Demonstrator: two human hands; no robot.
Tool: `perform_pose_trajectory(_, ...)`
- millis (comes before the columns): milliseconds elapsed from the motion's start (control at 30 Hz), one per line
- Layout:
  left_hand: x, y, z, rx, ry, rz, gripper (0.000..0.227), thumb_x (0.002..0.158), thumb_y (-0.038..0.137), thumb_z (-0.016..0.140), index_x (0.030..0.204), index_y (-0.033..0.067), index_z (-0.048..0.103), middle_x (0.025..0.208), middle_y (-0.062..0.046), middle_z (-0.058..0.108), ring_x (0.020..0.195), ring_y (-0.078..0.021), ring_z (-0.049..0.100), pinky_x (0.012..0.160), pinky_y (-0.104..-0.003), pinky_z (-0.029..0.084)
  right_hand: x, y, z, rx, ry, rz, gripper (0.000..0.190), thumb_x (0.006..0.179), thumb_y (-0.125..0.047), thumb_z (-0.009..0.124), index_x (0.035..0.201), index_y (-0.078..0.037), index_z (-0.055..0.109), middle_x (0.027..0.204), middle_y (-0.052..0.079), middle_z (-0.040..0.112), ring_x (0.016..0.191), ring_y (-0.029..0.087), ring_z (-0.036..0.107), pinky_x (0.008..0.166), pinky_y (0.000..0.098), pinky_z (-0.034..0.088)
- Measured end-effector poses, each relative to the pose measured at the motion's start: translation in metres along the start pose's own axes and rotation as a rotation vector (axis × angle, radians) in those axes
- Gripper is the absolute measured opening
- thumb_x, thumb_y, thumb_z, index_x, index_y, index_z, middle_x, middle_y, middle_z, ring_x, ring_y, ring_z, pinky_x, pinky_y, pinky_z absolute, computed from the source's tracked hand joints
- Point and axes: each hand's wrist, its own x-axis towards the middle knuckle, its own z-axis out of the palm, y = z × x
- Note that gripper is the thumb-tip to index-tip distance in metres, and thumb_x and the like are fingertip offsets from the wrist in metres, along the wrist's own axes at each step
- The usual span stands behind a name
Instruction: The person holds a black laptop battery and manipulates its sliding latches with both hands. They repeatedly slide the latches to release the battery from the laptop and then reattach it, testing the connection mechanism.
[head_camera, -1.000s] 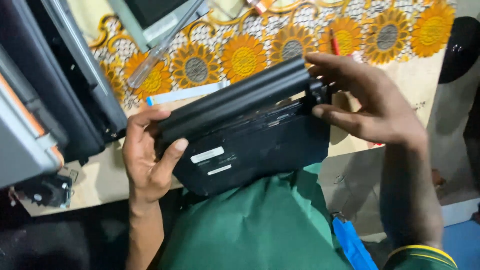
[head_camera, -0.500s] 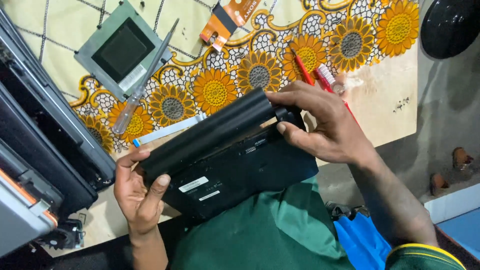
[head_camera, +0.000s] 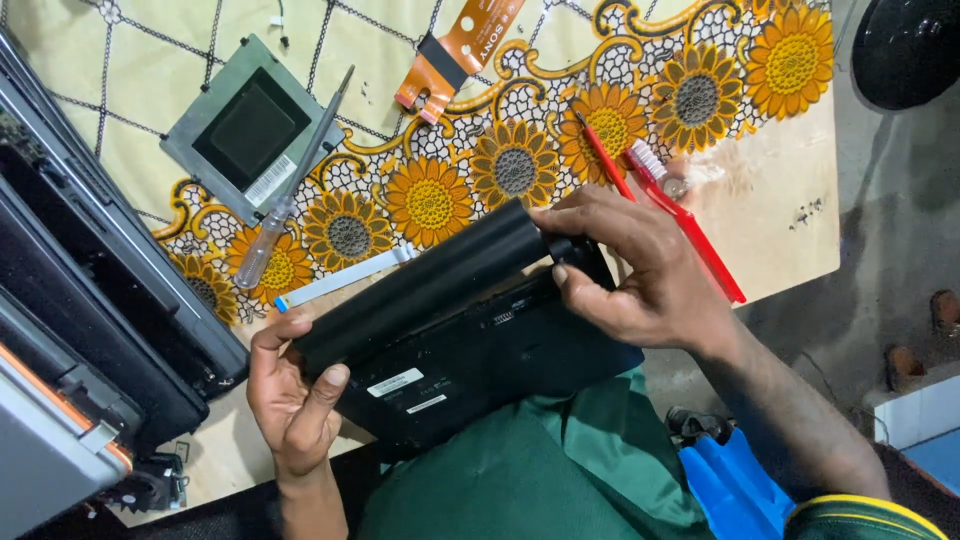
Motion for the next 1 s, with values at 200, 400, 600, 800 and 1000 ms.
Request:
perform_pose_trajectory(200, 0.000, 0.002, -0.001, 0.000, -0.012, 0.001, 0.051, 0.078, 0.010, 0.068, 0.124, 0.0035, 0.048, 0.130, -0.012, 0.047, 0.117, -0.0201, 0.052, 0.099, -0.027, 0.047, 0.000, -0.008, -0.002, -0.038, 0.025, -0.003, 0.036, 0.088, -0.016, 0.067, 0.118, 0.003, 0.060, 0.097, 0.016, 0.065, 0.088, 0.027, 0.065, 0.076, 0.0348, 0.050)
perform_pose_trajectory(400, 0.002, 0.013, 0.003, -0.051, -0.057, 0.000, 0.050, 0.078, 0.014, 0.069, 0.123, 0.0077, 0.048, 0.127, -0.012, 0.045, 0.114, -0.0193, 0.050, 0.095, -0.026, 0.048, -0.002, -0.006, 0.001, -0.027, 0.050, -0.008, 0.029, 0.088, -0.011, 0.066, 0.111, 0.006, 0.060, 0.096, 0.018, 0.065, 0.088, 0.028, 0.065, 0.076, 0.0358, 0.052)
perform_pose_trajectory(600, 0.010, 0.020, 0.006, -0.064, -0.108, 0.010, 0.054, 0.076, 0.038, 0.078, 0.113, 0.0177, 0.045, 0.110, -0.006, 0.041, 0.094, -0.0127, 0.049, 0.072, -0.022, 0.051, -0.006, -0.010, 0.005, -0.046, 0.140, -0.068, 0.027, 0.088, -0.015, 0.064, 0.103, 0.007, 0.061, 0.087, 0.019, 0.064, 0.078, 0.029, 0.065, 0.069, 0.0359, 0.053)
perform_pose_trajectory(800, 0.016, 0.022, 0.010, -0.008, -0.069, -0.034, 0.038, 0.078, 0.029, 0.076, 0.098, 0.0182, 0.046, 0.091, 0.000, 0.044, 0.078, -0.0101, 0.047, 0.066, -0.022, 0.043, -0.012, -0.010, 0.010, -0.078, 0.186, -0.095, 0.027, 0.086, -0.015, 0.062, 0.101, 0.007, 0.061, 0.087, 0.019, 0.067, 0.078, 0.029, 0.068, 0.065, 0.0348, 0.058)
perform_pose_trajectory(1000, 0.016, 0.019, 0.004, 0.078, -0.068, -0.101, 0.046, 0.077, 0.032, 0.075, 0.110, 0.0059, 0.057, 0.097, -0.004, 0.054, 0.085, -0.0142, 0.056, 0.070, -0.023, 0.046, -0.015, -0.011, 0.010, -0.084, 0.158, -0.072, 0.023, 0.087, -0.012, 0.061, 0.102, 0.006, 0.061, 0.089, 0.017, 0.064, 0.081, 0.029, 0.067, 0.069, 0.0371, 0.047)
